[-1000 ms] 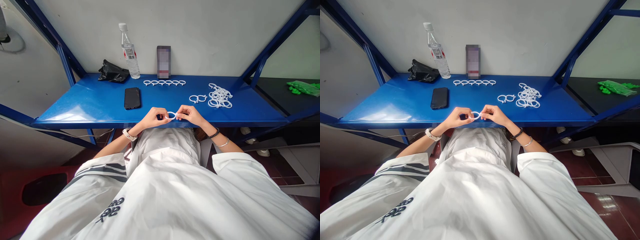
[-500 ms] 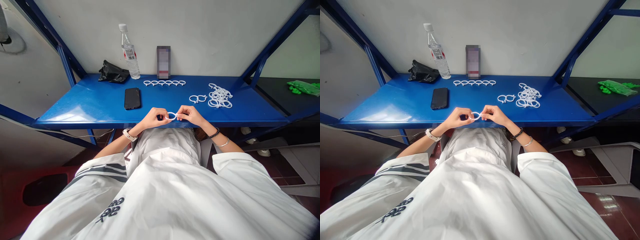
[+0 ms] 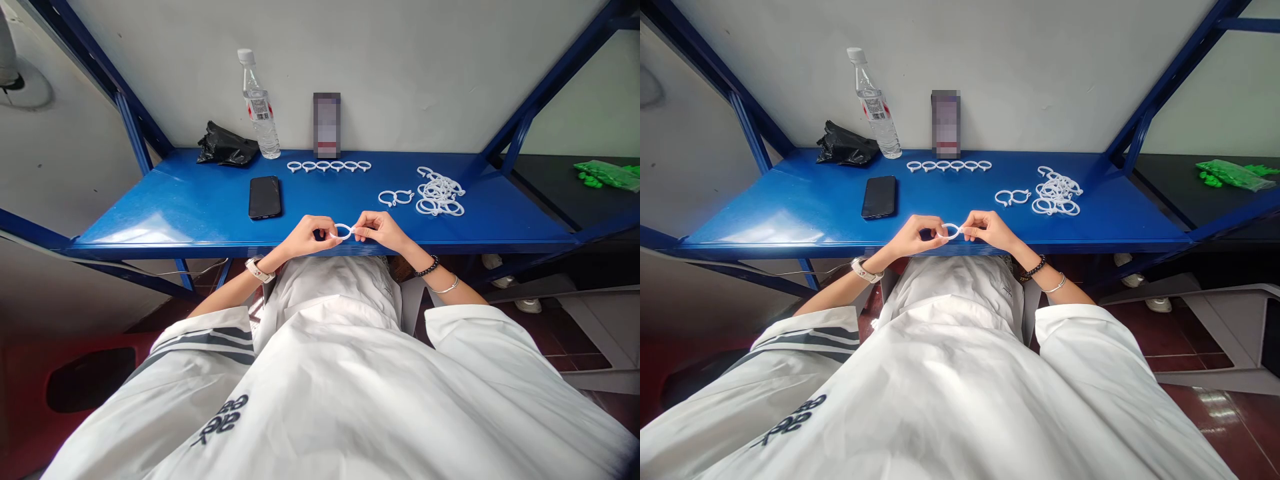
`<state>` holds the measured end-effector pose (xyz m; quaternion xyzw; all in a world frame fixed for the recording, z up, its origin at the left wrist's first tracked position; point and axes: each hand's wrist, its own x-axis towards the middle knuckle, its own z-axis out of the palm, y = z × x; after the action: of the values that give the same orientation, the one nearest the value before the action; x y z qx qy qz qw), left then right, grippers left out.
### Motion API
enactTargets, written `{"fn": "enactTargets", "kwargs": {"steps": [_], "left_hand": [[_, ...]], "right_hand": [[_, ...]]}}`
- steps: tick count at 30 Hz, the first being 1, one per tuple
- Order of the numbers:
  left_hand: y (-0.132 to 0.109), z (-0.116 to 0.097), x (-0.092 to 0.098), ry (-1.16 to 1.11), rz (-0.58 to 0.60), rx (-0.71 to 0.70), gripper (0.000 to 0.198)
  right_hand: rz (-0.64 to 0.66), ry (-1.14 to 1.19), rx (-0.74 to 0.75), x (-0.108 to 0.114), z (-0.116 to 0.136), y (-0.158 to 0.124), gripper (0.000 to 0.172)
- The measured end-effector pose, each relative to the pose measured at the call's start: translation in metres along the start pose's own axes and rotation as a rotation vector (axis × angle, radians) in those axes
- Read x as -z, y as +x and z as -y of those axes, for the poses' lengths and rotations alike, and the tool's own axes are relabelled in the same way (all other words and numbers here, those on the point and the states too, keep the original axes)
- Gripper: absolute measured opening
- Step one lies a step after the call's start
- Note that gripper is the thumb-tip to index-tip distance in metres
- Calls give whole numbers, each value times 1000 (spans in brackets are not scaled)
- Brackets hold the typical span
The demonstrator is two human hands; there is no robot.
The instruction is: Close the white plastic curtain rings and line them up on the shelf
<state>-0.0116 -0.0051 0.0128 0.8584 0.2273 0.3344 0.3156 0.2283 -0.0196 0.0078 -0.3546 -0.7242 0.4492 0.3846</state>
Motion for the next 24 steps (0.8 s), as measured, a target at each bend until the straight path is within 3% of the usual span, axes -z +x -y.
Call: {"fn": "enactTargets", "kwargs": {"steps": [8,19,24], "left_hand": [[1,-5,5,-91,55,149,40],[1,-5,9,-54,129,160,47],[0,-1,6,-118,102,136,42]], "right_hand": [[-17,81,24,0,2,0,33],[101,40,26,2,-1,-1,34],[89,50,-1,2,-2,-1,33]]}}
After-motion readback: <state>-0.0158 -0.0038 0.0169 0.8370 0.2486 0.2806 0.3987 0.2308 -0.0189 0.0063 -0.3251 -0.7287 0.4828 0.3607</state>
